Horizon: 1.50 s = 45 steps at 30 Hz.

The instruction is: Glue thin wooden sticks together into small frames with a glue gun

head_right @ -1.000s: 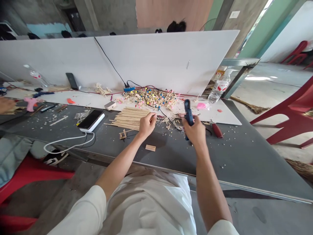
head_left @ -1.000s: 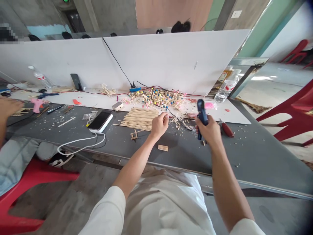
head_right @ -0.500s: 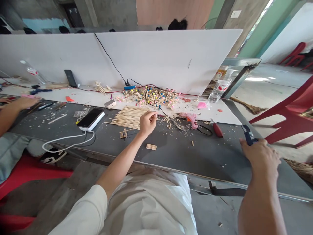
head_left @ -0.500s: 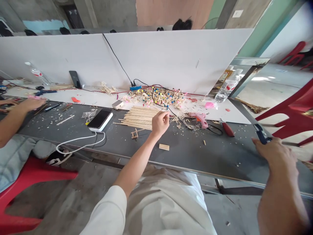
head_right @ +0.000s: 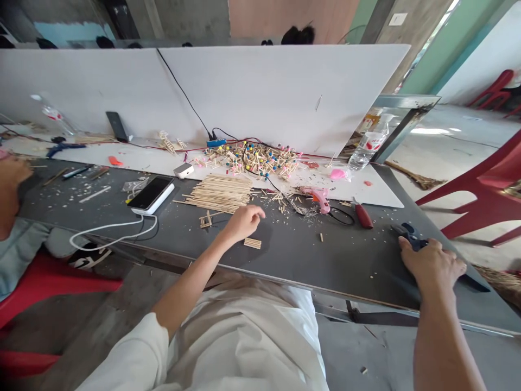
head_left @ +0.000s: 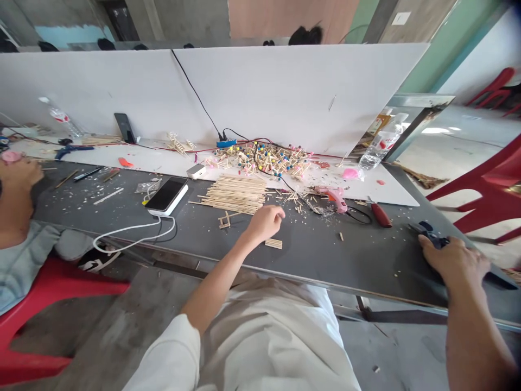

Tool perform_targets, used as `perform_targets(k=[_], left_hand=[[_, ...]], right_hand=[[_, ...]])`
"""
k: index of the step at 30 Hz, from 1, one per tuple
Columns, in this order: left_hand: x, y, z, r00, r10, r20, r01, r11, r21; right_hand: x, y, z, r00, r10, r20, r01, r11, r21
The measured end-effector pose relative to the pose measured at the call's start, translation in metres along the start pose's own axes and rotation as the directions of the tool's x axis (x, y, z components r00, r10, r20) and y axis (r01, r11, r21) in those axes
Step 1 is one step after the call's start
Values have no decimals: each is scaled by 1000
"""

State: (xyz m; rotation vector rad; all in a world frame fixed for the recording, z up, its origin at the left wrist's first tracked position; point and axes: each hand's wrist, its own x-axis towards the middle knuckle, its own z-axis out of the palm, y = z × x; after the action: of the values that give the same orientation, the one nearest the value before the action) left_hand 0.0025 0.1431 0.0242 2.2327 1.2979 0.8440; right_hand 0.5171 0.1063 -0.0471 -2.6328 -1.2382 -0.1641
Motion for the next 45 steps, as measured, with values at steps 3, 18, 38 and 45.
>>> perform_targets(k=[3,18,38,45], left_hand=[[-36,-8,-5,999,-34,-7,34,999,-26],[-60,-10,-1,992,-38,121,34,999,39],[-29,5,-6,971,-32,-237,-1,990,-138],[60,-5,-17,940,-52,-336,-61,946,-319]], right_hand=[[-10,-18,-13,996,38,-76,-29,992,122],[-25,-243,-43,957,-291,-9,266,860,435],[-31,-232,-11,963,-229,-143,270,809,522],[-32,-235,-18,987,-124,-97,153,602,784]])
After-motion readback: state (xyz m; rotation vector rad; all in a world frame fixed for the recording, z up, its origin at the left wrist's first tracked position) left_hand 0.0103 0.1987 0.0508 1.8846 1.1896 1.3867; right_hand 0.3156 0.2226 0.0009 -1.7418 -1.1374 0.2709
